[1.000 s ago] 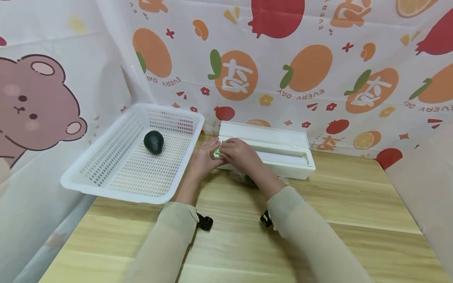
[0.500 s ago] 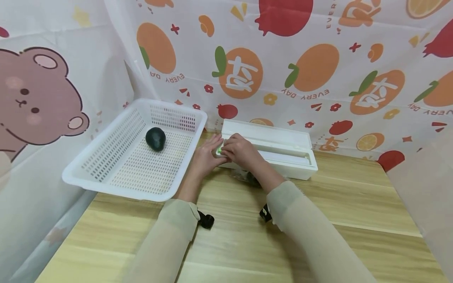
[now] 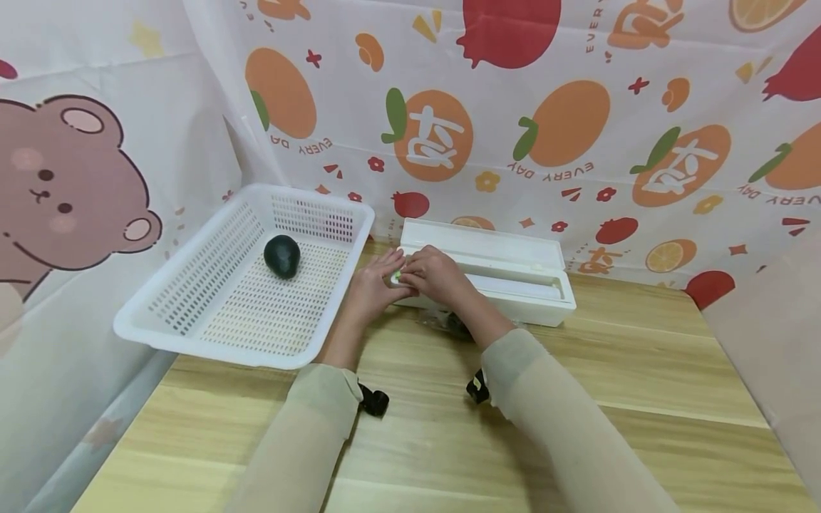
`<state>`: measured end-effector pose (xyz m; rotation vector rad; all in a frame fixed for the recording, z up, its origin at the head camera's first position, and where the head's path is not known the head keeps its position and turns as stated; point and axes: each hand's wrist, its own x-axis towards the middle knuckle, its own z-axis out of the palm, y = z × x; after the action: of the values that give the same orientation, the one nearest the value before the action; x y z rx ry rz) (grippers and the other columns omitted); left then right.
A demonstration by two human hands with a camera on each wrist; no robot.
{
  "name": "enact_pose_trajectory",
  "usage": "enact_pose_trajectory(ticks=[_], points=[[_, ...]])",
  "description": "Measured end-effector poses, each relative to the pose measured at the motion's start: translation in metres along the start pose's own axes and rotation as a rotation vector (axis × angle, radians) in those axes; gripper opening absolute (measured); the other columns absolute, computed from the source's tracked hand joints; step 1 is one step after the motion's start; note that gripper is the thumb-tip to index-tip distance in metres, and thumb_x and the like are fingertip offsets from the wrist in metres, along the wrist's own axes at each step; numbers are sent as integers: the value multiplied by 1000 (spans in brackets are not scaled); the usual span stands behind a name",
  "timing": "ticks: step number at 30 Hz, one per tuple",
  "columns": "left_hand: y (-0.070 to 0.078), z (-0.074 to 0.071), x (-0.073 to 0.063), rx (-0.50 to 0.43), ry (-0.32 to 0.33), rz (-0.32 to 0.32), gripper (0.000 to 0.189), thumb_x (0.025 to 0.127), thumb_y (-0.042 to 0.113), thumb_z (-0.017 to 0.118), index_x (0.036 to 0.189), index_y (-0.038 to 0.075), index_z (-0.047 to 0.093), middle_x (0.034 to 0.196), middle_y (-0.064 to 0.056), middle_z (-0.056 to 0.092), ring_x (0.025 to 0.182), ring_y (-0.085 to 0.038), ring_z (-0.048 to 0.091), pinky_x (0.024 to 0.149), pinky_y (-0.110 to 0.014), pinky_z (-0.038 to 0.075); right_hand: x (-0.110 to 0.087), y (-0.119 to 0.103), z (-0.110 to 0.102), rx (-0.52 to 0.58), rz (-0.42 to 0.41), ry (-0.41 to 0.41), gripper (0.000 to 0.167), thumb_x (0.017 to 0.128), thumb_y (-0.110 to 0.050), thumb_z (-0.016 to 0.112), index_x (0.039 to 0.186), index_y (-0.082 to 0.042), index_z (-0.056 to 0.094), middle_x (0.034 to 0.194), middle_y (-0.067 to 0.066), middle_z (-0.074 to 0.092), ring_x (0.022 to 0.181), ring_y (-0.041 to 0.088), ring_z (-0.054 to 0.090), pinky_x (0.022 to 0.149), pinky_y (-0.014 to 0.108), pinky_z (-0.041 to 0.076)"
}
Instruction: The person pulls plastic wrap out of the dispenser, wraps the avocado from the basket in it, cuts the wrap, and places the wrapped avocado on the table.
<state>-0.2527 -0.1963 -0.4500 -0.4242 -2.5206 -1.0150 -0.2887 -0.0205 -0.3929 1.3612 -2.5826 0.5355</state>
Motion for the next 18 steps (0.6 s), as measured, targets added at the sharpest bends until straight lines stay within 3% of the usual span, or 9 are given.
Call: enact_pose_trajectory(ticks=[7, 18], points=[[1, -2, 0, 1, -23, -34, 73, 73, 39, 85, 135, 10, 59, 144, -2, 53, 139, -19, 44, 116, -39, 33, -4, 3, -2, 32, 34, 0, 19, 93, -26, 69, 95, -10, 80, 99, 2, 75, 98, 19, 62, 92, 33, 50], [-1, 2, -1, -10, -36, -20, 77, 72, 44, 82, 135, 6, 58, 146, -3, 50, 142, -21, 40, 119, -42, 28, -11, 13, 0, 181, 112, 16, 17, 91, -24, 71, 96, -10, 80, 98, 3, 76, 101, 21, 63, 95, 37, 49]])
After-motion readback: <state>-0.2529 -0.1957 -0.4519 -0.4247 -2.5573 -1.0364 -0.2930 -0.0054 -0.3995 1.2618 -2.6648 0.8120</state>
